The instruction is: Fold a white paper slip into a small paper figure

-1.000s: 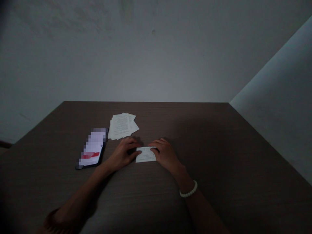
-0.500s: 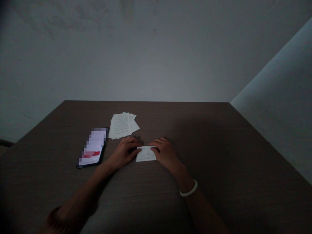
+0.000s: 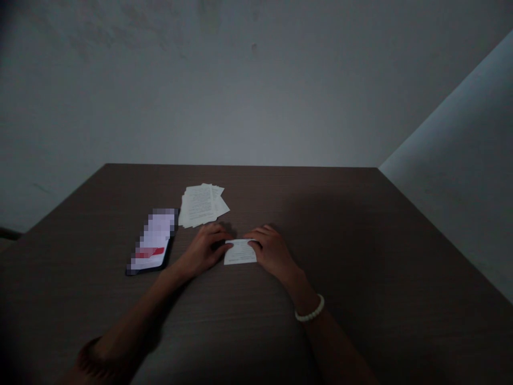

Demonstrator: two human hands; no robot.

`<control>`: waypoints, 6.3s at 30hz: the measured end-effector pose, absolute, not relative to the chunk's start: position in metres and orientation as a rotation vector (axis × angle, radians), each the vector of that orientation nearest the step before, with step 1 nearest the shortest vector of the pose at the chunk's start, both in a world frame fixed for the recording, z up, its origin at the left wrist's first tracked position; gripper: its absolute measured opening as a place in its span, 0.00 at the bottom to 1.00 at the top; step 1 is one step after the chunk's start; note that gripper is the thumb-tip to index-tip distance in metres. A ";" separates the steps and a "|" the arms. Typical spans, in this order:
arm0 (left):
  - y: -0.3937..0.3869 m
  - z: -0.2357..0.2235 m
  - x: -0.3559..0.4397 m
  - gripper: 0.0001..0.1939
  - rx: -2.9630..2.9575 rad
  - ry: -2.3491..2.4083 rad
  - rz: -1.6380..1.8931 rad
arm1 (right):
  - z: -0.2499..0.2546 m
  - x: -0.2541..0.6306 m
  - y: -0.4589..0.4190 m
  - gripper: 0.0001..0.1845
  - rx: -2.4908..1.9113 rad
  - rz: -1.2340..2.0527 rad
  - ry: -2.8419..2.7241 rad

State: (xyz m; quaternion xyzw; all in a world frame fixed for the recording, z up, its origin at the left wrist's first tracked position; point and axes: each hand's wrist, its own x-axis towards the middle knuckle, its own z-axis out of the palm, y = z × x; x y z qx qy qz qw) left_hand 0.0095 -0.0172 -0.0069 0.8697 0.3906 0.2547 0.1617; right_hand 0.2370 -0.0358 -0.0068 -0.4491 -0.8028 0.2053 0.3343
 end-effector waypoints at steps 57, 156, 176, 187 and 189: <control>-0.027 0.007 0.013 0.11 2.604 1.135 0.651 | 0.000 0.238 -0.041 0.18 -1.254 0.178 -2.370; -0.034 0.027 0.029 0.09 1.585 1.232 0.998 | 0.007 0.219 -0.050 0.17 -1.294 1.141 -1.422; -0.033 0.022 0.020 0.07 1.517 1.092 0.965 | 0.002 0.232 -0.039 0.10 -1.223 1.128 -1.265; -0.033 0.024 0.023 0.08 1.518 1.044 0.905 | 0.006 0.229 -0.043 0.09 -1.221 1.160 -1.367; -0.033 0.024 0.023 0.08 1.527 1.052 0.901 | 0.004 0.230 -0.042 0.08 -1.220 1.161 -1.363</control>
